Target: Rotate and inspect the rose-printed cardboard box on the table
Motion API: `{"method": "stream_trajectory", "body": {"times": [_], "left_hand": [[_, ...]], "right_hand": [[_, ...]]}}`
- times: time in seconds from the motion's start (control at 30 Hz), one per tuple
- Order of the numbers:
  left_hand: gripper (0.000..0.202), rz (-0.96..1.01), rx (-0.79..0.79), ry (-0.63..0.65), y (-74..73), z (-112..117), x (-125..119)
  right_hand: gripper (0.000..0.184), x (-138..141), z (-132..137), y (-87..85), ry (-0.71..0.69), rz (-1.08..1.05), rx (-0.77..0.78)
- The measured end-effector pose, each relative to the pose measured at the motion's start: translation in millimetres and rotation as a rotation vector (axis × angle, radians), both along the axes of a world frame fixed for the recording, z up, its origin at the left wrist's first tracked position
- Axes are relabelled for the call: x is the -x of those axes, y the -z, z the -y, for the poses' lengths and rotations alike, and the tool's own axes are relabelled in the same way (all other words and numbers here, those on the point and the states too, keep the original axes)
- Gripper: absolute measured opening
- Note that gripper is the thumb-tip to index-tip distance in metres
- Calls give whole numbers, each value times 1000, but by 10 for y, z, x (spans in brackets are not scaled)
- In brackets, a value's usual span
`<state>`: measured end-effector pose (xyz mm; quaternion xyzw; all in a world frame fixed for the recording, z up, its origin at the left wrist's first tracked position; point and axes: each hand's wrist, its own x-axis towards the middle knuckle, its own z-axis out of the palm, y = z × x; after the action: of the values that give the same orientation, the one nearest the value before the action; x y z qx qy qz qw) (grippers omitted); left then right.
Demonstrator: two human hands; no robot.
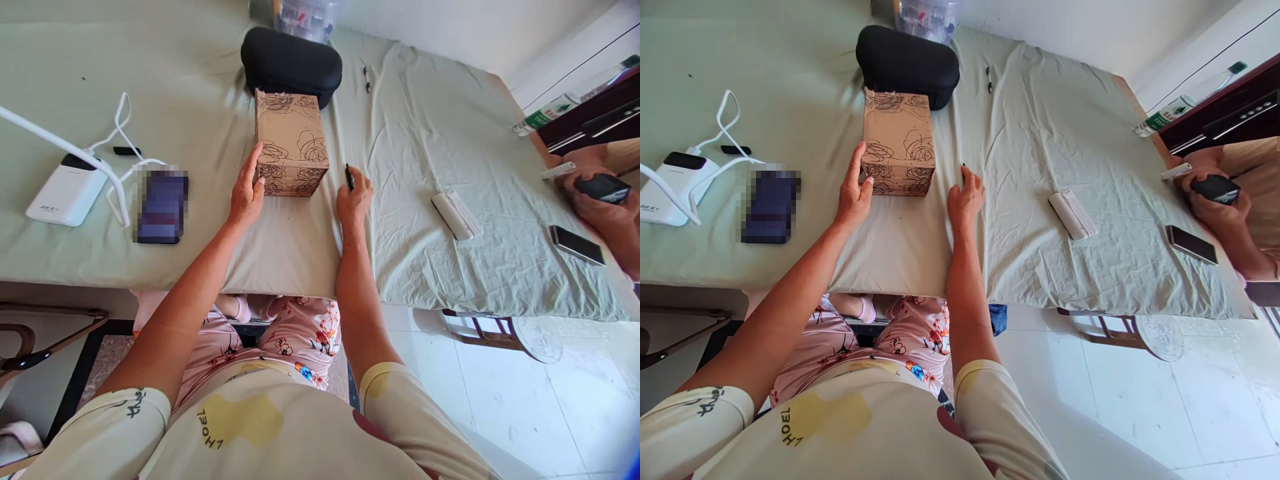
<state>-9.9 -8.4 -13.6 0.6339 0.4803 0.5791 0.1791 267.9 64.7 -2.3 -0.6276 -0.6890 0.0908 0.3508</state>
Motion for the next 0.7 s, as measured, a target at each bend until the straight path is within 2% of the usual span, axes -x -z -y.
{"method": "stream_trajectory", "body": {"times": [0.1,0.17,0.37,0.5,0.6,0.7], "left_hand": [[68,-11,10,-11,35,-19,5],[71,-16,18,-19,53,-29,3],[71,-44,-3,-33,68,-51,11],[68,-44,-35,-121,80,-86,11],[67,-45,-29,-162,105,-122,-4],[66,-53,-6,-143,131,-151,-26]], "right_hand": [[56,-71,34,-43,212,100,161],[56,-50,72,-71,252,155,225],[48,99,188,-158,171,219,245],[43,137,166,-121,158,125,223],[42,123,68,-51,138,24,162],[50,97,-21,-6,60,12,6]]}}
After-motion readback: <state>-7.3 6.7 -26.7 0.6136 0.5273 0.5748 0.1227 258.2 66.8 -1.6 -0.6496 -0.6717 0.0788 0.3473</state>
